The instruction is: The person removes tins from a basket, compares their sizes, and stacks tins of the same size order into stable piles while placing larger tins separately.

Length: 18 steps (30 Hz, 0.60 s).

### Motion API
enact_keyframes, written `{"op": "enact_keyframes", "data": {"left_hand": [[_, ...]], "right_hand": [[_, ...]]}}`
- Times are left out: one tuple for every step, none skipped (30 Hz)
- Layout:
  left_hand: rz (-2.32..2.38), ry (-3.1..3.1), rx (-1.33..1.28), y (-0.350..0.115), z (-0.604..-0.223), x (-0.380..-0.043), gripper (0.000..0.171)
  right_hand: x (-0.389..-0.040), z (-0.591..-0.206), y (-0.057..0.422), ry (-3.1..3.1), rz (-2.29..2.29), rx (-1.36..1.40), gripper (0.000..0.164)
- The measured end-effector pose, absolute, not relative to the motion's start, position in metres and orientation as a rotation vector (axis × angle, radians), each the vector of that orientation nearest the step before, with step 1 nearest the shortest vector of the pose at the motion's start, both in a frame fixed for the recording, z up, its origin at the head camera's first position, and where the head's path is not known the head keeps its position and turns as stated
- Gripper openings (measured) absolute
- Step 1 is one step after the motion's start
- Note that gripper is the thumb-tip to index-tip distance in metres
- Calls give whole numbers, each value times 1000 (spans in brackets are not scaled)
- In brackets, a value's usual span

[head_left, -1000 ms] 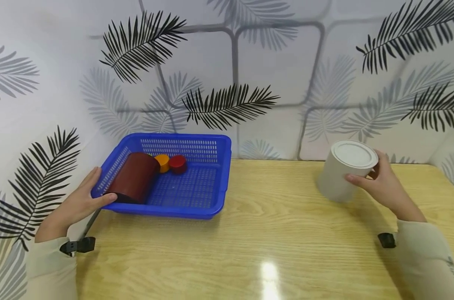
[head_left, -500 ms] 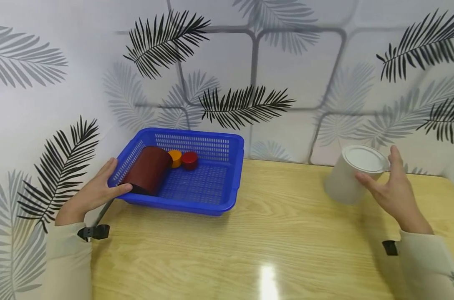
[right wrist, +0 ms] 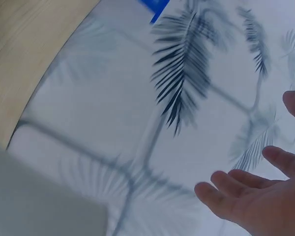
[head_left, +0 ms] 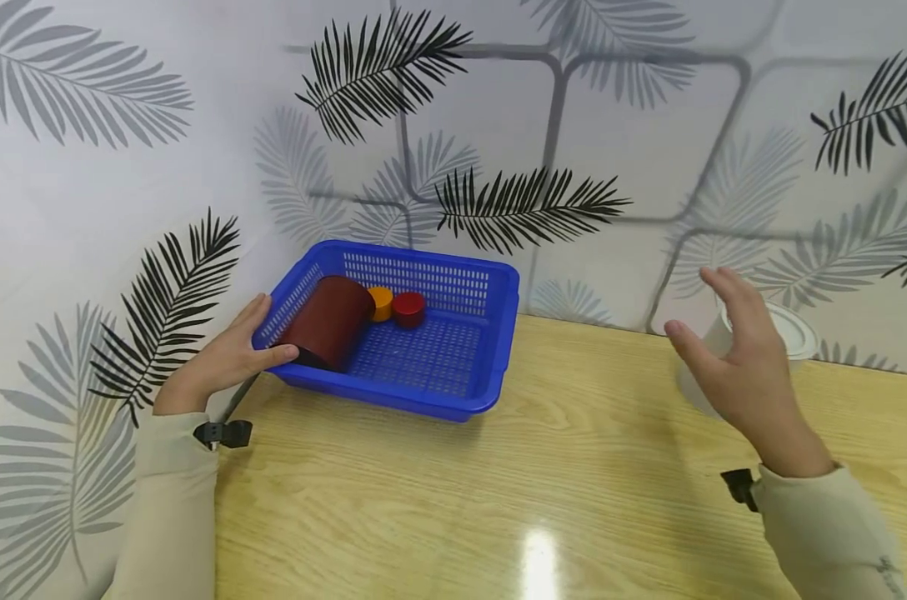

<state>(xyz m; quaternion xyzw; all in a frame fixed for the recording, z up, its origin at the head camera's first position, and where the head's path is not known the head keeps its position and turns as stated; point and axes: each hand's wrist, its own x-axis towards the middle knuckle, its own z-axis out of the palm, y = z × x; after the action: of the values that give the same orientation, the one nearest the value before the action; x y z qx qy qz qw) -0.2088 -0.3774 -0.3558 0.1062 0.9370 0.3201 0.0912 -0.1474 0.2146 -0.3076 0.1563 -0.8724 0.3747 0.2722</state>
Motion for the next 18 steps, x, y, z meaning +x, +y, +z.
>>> {"op": "enact_keyframes", "data": {"left_hand": [[950, 2787, 317, -378, -356, -209, 111], [950, 2789, 319, -378, -356, -208, 111], [952, 2789, 317, -379, -356, -208, 111], [952, 2792, 317, -379, -356, -208, 111], [954, 2795, 320, -379, -356, -208, 111], [955, 2799, 322, -379, -357, -208, 111], [958, 2801, 323, -379, -357, -207, 111], [963, 2802, 322, -379, -358, -207, 111], [969, 2804, 323, -379, -358, -207, 111], [973, 2806, 325, -379, -359, -207, 111], [978, 2807, 324, -379, -360, -207, 111], [980, 2809, 324, -379, -361, -207, 111], [984, 2811, 326, -379, -361, -207, 111], [986, 2812, 326, -379, -362, -207, 111], [988, 2813, 325, -379, -363, -207, 111], [989, 2815, 324, -379, -364, -207, 111], [990, 2817, 324, -378, -364, -207, 110], [991, 2819, 323, -378, -365, -207, 110]], "right_hand": [[-149, -305, 206, -2357, 1020, 467, 65], [-151, -301, 197, -2371, 1032, 510, 64], [-153, -298, 189, -2388, 1043, 548, 63], [-155, -295, 181, -2407, 1057, 584, 63], [-157, -293, 173, -2422, 1063, 617, 62], [-159, -290, 165, -2441, 1075, 643, 62], [-162, -288, 158, -2455, 1081, 666, 61], [-166, -286, 150, -2470, 1084, 686, 61], [-169, -284, 143, -2480, 1087, 702, 60], [-173, -283, 136, -2479, 1096, 722, 60], [-177, -282, 129, -2480, 1106, 739, 59], [-180, -280, 122, -2484, 1120, 753, 59], [-183, -279, 115, -2481, 1135, 770, 58], [-186, -278, 109, -2484, 1152, 780, 58], [-189, -278, 103, -2485, 1165, 792, 57], [-191, -277, 98, -2485, 1184, 802, 56], [-194, -276, 92, -2492, 1196, 808, 56], [-196, -276, 87, -2496, 1212, 815, 55]]}}
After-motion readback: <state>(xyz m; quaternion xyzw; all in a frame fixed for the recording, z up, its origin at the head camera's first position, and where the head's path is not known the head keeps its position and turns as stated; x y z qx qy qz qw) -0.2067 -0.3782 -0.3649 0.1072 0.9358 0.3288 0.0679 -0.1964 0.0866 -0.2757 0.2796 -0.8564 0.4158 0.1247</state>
